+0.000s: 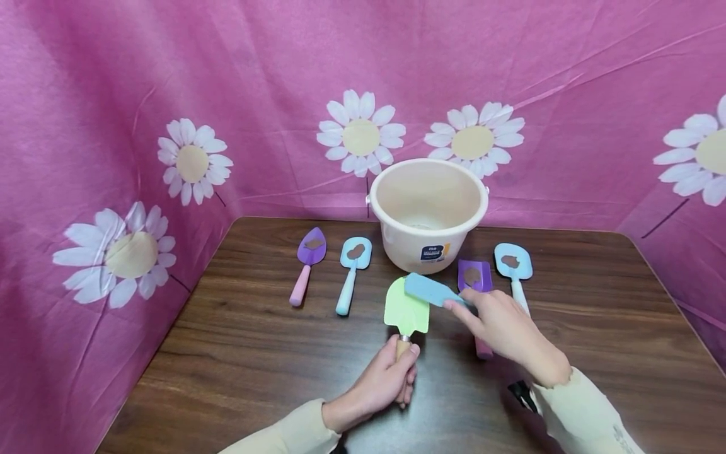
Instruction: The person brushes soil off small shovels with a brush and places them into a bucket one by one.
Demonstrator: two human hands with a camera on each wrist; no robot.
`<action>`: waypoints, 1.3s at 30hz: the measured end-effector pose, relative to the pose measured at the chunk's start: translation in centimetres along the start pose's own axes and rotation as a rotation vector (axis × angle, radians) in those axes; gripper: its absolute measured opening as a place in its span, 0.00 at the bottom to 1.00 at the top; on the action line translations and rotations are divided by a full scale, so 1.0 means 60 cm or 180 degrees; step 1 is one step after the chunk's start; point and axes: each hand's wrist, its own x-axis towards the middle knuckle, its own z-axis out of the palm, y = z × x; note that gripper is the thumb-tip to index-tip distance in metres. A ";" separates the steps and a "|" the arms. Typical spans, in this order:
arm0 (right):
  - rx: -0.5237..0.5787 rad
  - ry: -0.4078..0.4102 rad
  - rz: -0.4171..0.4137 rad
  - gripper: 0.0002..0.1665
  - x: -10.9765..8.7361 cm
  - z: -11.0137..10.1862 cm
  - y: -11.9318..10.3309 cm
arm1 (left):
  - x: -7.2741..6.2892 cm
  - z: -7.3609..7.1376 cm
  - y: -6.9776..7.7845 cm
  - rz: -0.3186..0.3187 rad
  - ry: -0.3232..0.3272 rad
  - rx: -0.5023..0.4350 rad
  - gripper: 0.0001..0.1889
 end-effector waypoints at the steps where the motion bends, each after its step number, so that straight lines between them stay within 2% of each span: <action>1: 0.0047 -0.0036 -0.0092 0.20 -0.001 -0.001 -0.005 | 0.001 0.000 0.001 0.0006 -0.0057 -0.0025 0.13; 6: 0.0162 -0.0231 -0.0453 0.21 -0.004 -0.006 -0.025 | 0.005 -0.001 0.004 -0.0029 -0.0357 -0.0073 0.11; 10: 0.0172 -0.0256 -0.0461 0.24 -0.004 -0.006 -0.029 | 0.005 -0.001 0.003 -0.0023 -0.0597 -0.0098 0.09; 13: 0.0211 -0.0214 -0.0381 0.24 0.000 -0.003 -0.023 | 0.005 0.002 0.001 -0.0003 -0.0732 -0.0170 0.07; 19: 0.0351 -0.0079 -0.0179 0.15 0.019 0.003 0.002 | 0.003 0.008 -0.004 0.0033 -0.0896 -0.0201 0.07; 24: 0.0211 0.0020 0.0188 0.20 0.030 0.007 0.022 | -0.001 0.011 -0.011 0.0050 -0.1007 -0.0160 0.07; 27: 0.0109 0.0019 0.0276 0.22 0.030 0.009 0.026 | 0.001 0.010 -0.015 -0.0040 -0.1026 -0.0310 0.06; 30: 0.0089 0.0046 0.0169 0.22 0.027 0.008 0.020 | 0.002 0.006 -0.017 -0.0223 -0.1102 -0.0622 0.08; 33: 0.0071 0.0047 -0.0066 0.20 0.021 0.004 0.005 | 0.003 0.002 -0.015 -0.0397 -0.1187 -0.0879 0.12; 36: 0.0036 -0.0069 -0.0375 0.20 0.013 -0.002 -0.017 | 0.003 0.000 -0.011 -0.0465 -0.1190 -0.0940 0.15; 39: -0.0043 -0.0189 -0.0605 0.20 0.005 -0.007 -0.039 | 0.004 0.000 -0.007 -0.0476 -0.1115 -0.0919 0.13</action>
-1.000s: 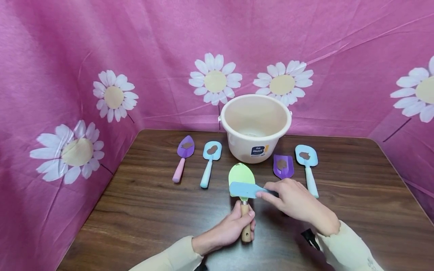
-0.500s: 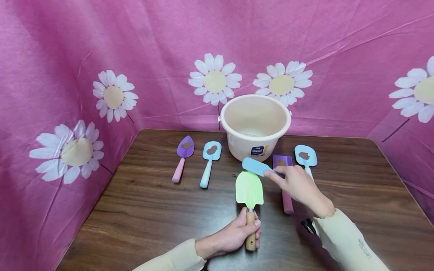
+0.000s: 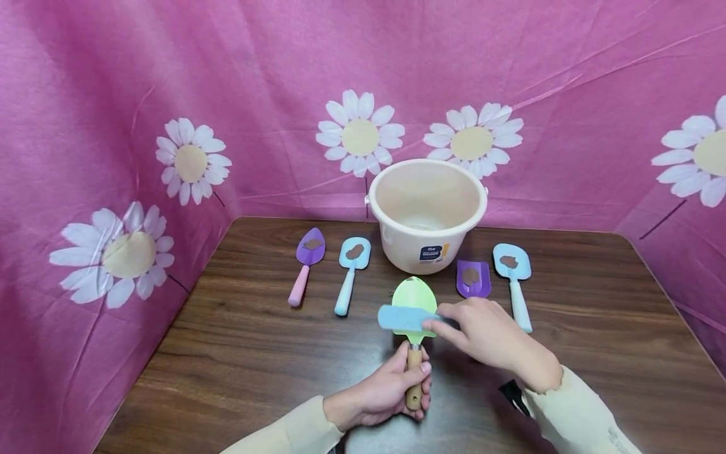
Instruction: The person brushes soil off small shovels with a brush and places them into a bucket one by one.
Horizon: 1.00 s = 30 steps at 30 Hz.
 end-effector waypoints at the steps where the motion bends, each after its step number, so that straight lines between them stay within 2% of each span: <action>1: -0.0022 -0.0030 -0.0051 0.20 -0.001 -0.001 -0.006 | 0.000 0.000 0.001 0.0002 0.0024 0.0009 0.12; 5: -0.0140 -0.0081 -0.0053 0.19 -0.005 -0.002 -0.023 | 0.001 0.001 0.003 0.0018 0.0077 0.0035 0.10; 9: -0.0190 0.0015 0.0141 0.20 -0.004 -0.002 -0.021 | 0.000 0.002 0.004 -0.0005 0.0076 0.0056 0.10; 16: -0.0043 0.0237 0.0537 0.17 0.010 -0.004 0.018 | -0.005 0.006 -0.004 -0.0037 0.0048 0.0052 0.10; 21: -0.0067 0.0375 0.0784 0.22 0.012 0.001 0.040 | -0.006 0.007 -0.008 -0.0131 -0.0015 0.0011 0.09; 24: -0.0084 0.0425 0.0766 0.24 0.011 0.006 0.041 | -0.005 0.006 -0.006 -0.0159 0.0030 0.0029 0.08; 28: -0.0081 0.0457 0.0565 0.22 0.006 0.008 0.025 | -0.003 0.005 0.000 -0.0170 0.0129 0.0085 0.06; 30: -0.0078 0.0391 0.0446 0.20 0.003 0.006 0.011 | -0.001 0.004 0.003 -0.0157 0.0171 0.0093 0.07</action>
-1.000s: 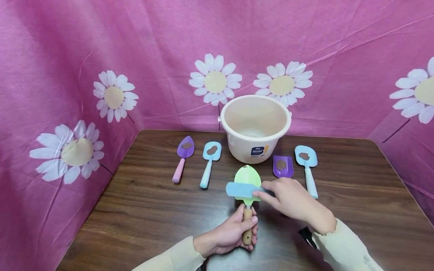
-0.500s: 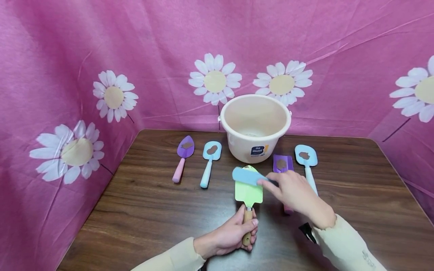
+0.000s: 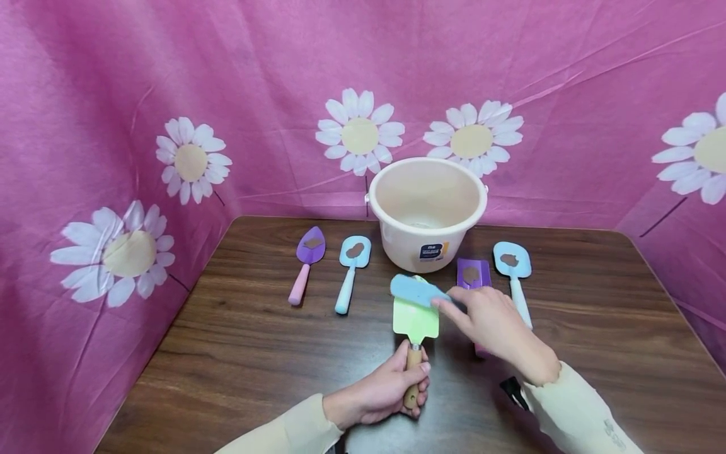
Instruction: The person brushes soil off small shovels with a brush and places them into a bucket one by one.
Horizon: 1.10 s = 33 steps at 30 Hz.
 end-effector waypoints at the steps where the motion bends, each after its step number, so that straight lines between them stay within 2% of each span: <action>1: -0.0020 -0.0044 -0.0080 0.20 -0.003 -0.001 -0.007 | 0.001 -0.001 0.001 0.0002 0.0020 0.0001 0.07; 6: -0.0181 -0.0342 -0.0339 0.20 -0.016 -0.004 -0.039 | 0.003 -0.002 0.004 0.0018 0.0066 -0.0005 0.10; 10: -0.0296 -0.0428 -0.0273 0.21 -0.022 -0.003 -0.049 | 0.003 -0.001 0.003 0.0046 0.0078 -0.0003 0.10; 18: -0.0219 -0.0019 -0.0020 0.20 -0.010 -0.006 -0.031 | -0.004 0.002 -0.005 0.0084 0.0129 0.0043 0.10; 25: -0.0451 0.0458 0.0148 0.21 0.003 -0.009 -0.005 | -0.008 0.002 -0.011 0.0075 -0.0049 0.0177 0.11; 29: -0.0417 0.0499 0.0229 0.24 0.006 -0.012 0.003 | -0.009 0.001 -0.009 0.0111 -0.0026 0.0198 0.12; 33: -0.0223 0.0376 0.0049 0.22 0.005 -0.017 0.006 | -0.009 0.000 -0.002 0.0128 0.0086 0.0185 0.12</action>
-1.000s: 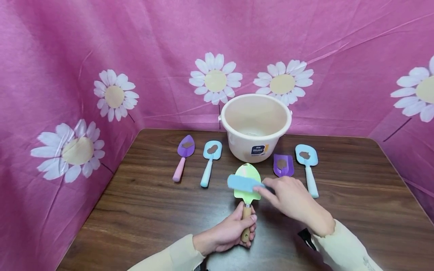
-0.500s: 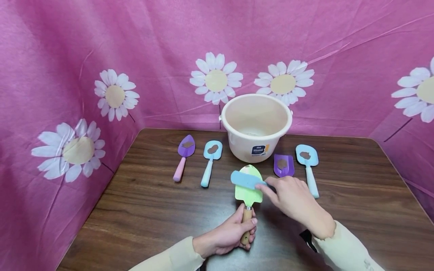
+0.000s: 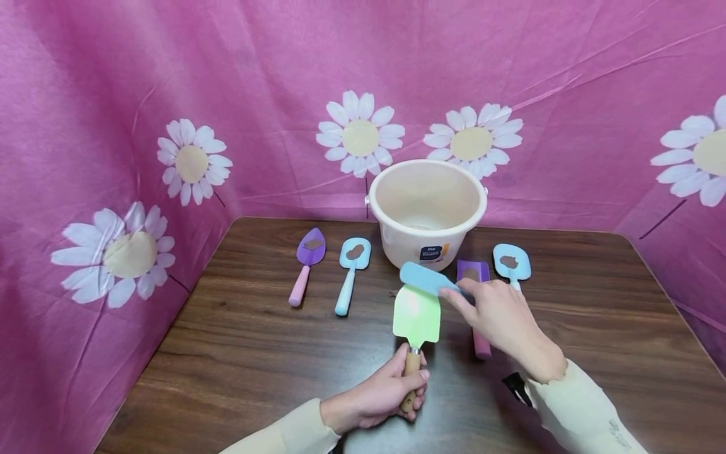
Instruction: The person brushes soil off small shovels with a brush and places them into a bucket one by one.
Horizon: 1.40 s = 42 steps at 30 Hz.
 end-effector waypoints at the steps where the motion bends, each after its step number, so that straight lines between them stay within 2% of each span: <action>1: 0.0065 -0.0068 -0.0078 0.20 -0.001 -0.002 0.001 | 0.000 0.000 0.002 0.0002 0.0030 -0.0007 0.12; 5: 0.0320 -0.0297 -0.0496 0.17 -0.011 -0.006 0.005 | -0.001 -0.004 0.008 -0.0012 0.0098 -0.0053 0.13; 8: 0.0485 -0.0351 -0.0703 0.21 -0.020 -0.005 0.013 | -0.003 -0.006 0.010 -0.0018 0.0091 -0.0106 0.12; 14: 0.0614 -0.0396 -0.0795 0.23 -0.030 0.004 0.031 | -0.006 -0.010 0.018 -0.0023 -0.0030 -0.0205 0.11; 17: 0.0597 -0.0315 -0.0752 0.20 -0.025 0.008 0.038 | -0.007 -0.011 0.019 -0.0064 -0.0136 -0.0215 0.11; 20: 0.0525 -0.0192 -0.0613 0.12 -0.014 0.011 0.046 | -0.007 -0.011 0.018 -0.0091 -0.0199 -0.0198 0.13; 23: 0.0357 -0.0083 -0.0398 0.12 -0.004 0.014 0.052 | -0.007 -0.009 0.015 -0.0091 -0.0228 -0.0167 0.13; 25: 0.0225 -0.0040 -0.0247 0.16 0.000 0.015 0.054 | -0.007 -0.008 0.012 -0.0095 -0.0234 -0.0145 0.14; 28: 0.0088 -0.0005 -0.0064 0.18 0.005 0.014 0.052 | -0.006 -0.007 0.008 -0.0088 -0.0192 -0.0099 0.13; 31: 0.0057 0.0070 -0.0029 0.20 0.007 0.011 0.043 | -0.003 -0.007 0.005 -0.0045 -0.0042 -0.0022 0.13; 33: 0.0095 0.0125 -0.0138 0.19 0.007 0.010 0.034 | -0.001 -0.007 0.005 -0.0030 0.0084 0.0025 0.13; 36: 0.0160 0.0111 -0.0448 0.21 0.003 0.008 0.016 | 0.003 -0.007 0.005 -0.0014 0.0254 0.0044 0.14; 39: 0.0210 -0.0029 -0.0781 0.22 -0.004 0.007 -0.005 | 0.007 -0.006 0.007 -0.0006 0.0350 0.0037 0.15; 42: 0.0201 -0.0198 -0.0950 0.23 -0.011 0.007 -0.022 | 0.009 -0.003 0.009 0.0027 0.0384 0.0030 0.15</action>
